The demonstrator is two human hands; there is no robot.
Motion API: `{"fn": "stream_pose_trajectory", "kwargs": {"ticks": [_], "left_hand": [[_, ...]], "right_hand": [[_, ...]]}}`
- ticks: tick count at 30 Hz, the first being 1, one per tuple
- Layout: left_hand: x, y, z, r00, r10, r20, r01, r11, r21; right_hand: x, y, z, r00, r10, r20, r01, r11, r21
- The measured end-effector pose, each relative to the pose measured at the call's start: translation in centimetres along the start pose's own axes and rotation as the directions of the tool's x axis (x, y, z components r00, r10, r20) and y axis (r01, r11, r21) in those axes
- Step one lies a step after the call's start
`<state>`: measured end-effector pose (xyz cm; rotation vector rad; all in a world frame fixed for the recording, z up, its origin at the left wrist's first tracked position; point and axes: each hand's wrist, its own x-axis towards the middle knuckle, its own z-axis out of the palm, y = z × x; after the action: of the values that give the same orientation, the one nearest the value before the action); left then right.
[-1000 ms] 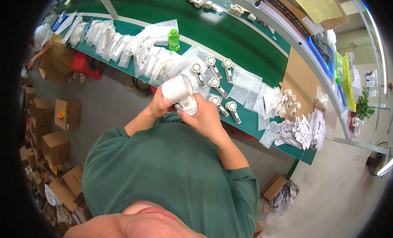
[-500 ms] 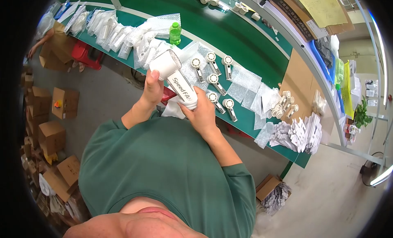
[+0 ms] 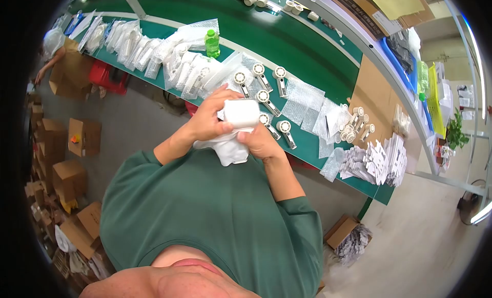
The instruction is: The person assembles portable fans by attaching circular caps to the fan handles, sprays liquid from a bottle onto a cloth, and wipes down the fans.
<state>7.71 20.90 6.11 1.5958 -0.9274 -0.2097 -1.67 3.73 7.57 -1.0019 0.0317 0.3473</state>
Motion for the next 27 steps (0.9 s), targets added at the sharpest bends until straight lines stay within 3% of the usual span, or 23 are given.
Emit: {"fn": "stream_pose_trajectory", "kwargs": {"ticks": [2, 5, 10, 13, 14, 17, 18, 20, 24, 27], "left_hand": [[-0.3, 0.2, 0.6, 0.995, -0.096, 0.005, 0.095, 0.985, -0.142], [-0.3, 0.7, 1.4, 0.988, -0.145, 0.050, 0.153, 0.923, -0.353], [-0.4, -0.7, 3.1, 0.955, -0.281, 0.099, 0.271, 0.681, -0.681], [-0.3, -0.4, 3.2, 0.930, -0.357, 0.087, 0.293, 0.578, -0.762], [-0.3, -0.4, 3.5, 0.923, -0.375, 0.086, 0.292, 0.538, -0.791], [-0.6, -1.4, 4.6, 0.905, -0.425, 0.022, 0.259, 0.509, -0.821], [-0.6, -1.4, 4.7, 0.906, -0.422, 0.035, 0.249, 0.465, -0.850], [-0.6, -1.6, 5.4, 0.899, -0.438, 0.029, 0.228, 0.411, -0.883], [-0.5, -0.2, 5.7, 0.891, -0.447, 0.083, 0.241, 0.308, -0.920], [-0.3, -1.3, 6.3, 0.868, -0.484, 0.110, 0.282, 0.299, -0.912]], "right_hand": [[-0.4, 0.6, -0.1, 0.998, -0.058, -0.034, 0.060, 0.996, 0.068], [-0.8, 0.4, -1.2, 0.996, -0.029, -0.084, 0.024, 0.998, -0.060], [-0.5, 1.3, -1.8, 0.999, 0.030, -0.021, -0.021, 0.940, 0.341], [-0.3, 1.8, -1.6, 0.999, -0.009, -0.045, 0.025, 0.929, 0.370], [-0.4, 1.8, -1.0, 0.986, 0.024, -0.167, 0.042, 0.924, 0.379], [-0.4, 1.6, 0.2, 0.954, 0.022, -0.300, 0.079, 0.944, 0.319], [-0.6, 1.5, 0.5, 0.909, -0.023, -0.415, 0.104, 0.979, 0.174], [-0.9, 1.9, 0.4, 0.875, -0.051, -0.481, 0.094, 0.993, 0.065], [-1.0, 2.1, 0.5, 0.814, -0.174, -0.554, 0.136, 0.985, -0.109], [-1.0, 2.0, -0.1, 0.806, -0.128, -0.578, 0.095, 0.992, -0.086]]}}
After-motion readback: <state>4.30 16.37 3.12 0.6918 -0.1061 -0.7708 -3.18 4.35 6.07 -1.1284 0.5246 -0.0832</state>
